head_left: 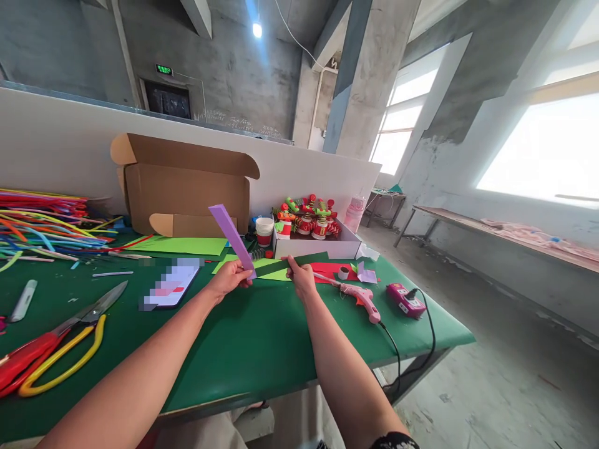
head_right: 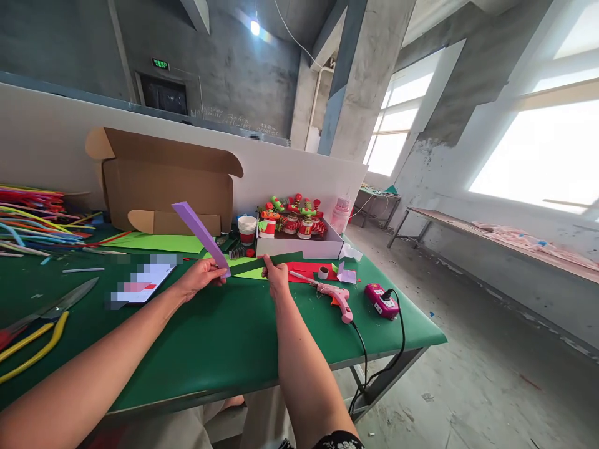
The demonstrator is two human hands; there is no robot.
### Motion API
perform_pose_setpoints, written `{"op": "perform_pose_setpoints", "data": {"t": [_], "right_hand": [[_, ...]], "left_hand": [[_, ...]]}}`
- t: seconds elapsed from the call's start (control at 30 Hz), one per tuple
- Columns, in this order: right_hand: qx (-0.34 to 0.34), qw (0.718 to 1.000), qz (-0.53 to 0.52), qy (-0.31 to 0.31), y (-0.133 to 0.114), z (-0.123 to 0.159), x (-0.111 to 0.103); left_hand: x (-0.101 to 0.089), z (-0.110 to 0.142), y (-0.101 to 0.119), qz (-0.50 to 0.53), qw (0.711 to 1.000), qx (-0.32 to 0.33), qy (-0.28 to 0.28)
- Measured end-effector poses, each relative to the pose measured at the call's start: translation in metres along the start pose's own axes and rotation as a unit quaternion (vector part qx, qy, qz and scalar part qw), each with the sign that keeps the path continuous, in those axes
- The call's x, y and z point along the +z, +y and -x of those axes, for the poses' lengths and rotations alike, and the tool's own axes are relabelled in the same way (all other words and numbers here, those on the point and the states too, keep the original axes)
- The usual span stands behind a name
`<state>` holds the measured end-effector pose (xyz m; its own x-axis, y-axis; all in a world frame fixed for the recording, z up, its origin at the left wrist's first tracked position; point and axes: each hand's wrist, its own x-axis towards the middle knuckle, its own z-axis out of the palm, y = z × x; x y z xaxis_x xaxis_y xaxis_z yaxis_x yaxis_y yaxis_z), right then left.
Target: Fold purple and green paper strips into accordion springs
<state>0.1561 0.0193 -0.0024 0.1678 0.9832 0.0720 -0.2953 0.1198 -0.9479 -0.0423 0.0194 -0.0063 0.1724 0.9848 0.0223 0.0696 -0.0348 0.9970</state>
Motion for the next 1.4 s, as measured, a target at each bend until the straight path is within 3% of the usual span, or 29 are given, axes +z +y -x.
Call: {"op": "perform_pose_setpoints", "data": {"t": [0.13,0.37,0.5,0.63,0.7,0.97,1.27,1.4], "right_hand": [[-0.023,0.999,-0.010,0.047,-0.004,-0.011,-0.015],[-0.081,0.985,-0.100,0.116,-0.015,-0.022,-0.043],[-0.066,0.981,-0.166,0.071,-0.009,-0.012,-0.024],[0.041,0.992,-0.040,-0.110,0.013,0.009,0.014],[0.065,0.987,0.004,-0.147,0.023,0.017,0.027],[0.073,0.983,0.100,-0.136,0.028,0.020,0.024],[0.040,0.988,0.119,-0.093,0.023,0.025,0.028],[0.031,0.988,0.126,-0.081,0.020,0.025,0.028]], "left_hand": [[-0.009,-0.007,-0.010,-0.016,0.999,0.007,0.037],[-0.012,-0.011,-0.015,0.000,0.999,0.007,0.053],[-0.005,-0.005,-0.005,0.065,0.996,0.034,0.049],[0.005,0.003,0.003,0.085,0.995,0.056,0.017],[0.009,0.004,0.003,0.075,0.995,0.063,-0.009],[0.017,0.002,-0.004,0.031,0.998,0.040,-0.047],[0.008,0.004,0.002,-0.017,0.997,0.073,-0.028],[0.009,0.005,0.005,0.009,0.997,0.071,-0.028]]}}
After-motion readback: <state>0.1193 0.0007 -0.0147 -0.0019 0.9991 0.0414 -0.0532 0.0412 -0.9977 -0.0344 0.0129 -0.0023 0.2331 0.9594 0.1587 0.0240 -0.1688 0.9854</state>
